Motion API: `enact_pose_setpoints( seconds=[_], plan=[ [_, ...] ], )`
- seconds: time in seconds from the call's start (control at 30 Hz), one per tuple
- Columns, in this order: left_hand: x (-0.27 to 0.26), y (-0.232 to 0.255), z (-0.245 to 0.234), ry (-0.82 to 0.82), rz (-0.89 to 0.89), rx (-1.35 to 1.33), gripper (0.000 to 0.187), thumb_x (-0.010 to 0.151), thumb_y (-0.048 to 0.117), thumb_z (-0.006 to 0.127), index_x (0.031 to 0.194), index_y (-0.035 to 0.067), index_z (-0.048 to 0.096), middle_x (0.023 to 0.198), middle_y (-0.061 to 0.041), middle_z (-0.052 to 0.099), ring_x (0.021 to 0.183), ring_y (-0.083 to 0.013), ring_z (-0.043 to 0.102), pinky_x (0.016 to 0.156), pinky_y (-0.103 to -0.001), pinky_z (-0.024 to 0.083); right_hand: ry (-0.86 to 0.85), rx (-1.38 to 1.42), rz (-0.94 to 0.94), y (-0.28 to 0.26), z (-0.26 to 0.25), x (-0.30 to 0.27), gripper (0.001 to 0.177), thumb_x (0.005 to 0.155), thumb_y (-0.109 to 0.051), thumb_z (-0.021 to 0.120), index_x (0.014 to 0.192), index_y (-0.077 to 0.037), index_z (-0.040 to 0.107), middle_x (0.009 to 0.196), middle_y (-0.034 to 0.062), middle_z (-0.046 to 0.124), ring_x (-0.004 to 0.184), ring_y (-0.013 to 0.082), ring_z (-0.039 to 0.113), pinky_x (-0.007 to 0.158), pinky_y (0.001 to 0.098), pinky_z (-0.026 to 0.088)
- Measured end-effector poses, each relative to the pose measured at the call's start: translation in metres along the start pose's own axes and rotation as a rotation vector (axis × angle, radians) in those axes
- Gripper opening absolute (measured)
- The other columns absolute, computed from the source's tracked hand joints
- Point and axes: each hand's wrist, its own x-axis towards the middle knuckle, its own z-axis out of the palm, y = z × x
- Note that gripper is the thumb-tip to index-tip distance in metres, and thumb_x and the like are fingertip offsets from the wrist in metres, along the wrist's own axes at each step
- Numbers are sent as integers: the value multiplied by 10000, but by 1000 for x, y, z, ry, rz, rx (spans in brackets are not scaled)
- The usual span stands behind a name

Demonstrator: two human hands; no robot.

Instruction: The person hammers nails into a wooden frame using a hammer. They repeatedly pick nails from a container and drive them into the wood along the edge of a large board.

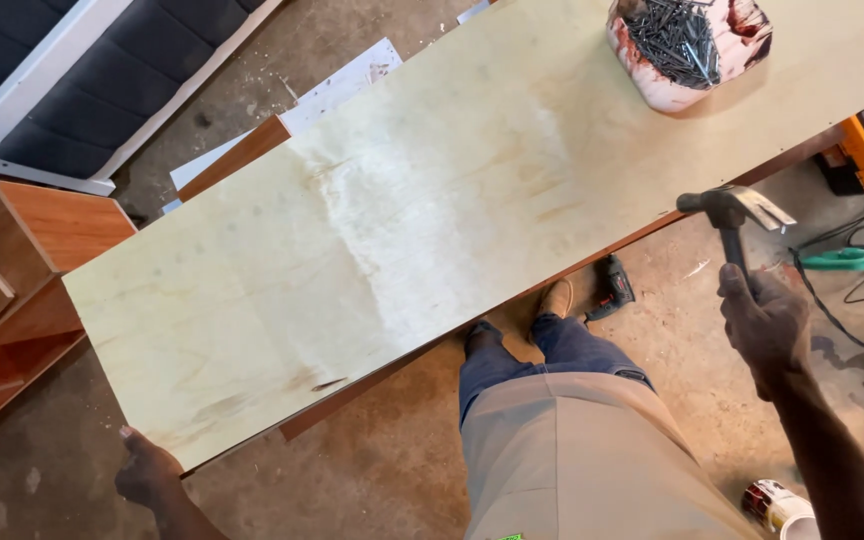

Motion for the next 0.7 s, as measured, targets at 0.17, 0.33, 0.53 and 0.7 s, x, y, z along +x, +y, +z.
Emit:
enact_pose_setpoints(
  seconds=[0.17,0.33,0.53,0.7],
  plan=[
    [3,-5,2,7,123,35,915,1167,778,458,1081,-71,787,1014,-403,710,991,-581,669,837,-621,516,-87,79,2,-4,2,-7,439,1178,-287,536,837,-15,589,596,46,430,481,136,378,379,276,295],
    [8,-5,7,-10,48,79,1059,1155,816,423,1112,-202,712,1106,-493,641,1053,-631,622,877,-641,488,-28,281,-247,22,9,-9,490,1178,-435,455,869,-63,528,543,-23,364,422,64,305,319,230,232],
    [3,-8,2,16,184,91,996,1207,782,373,1019,-108,779,957,-433,700,967,-606,658,832,-617,498,-19,-115,6,3,14,-4,567,1203,-428,482,795,-51,596,660,71,531,565,171,471,475,331,370],
    [9,-6,9,-3,114,115,1002,1189,773,384,1071,-151,755,1027,-473,675,992,-623,645,844,-631,496,7,255,-137,21,17,0,485,1175,-470,495,863,-101,540,614,-5,442,474,80,374,354,247,280]
  ],
)
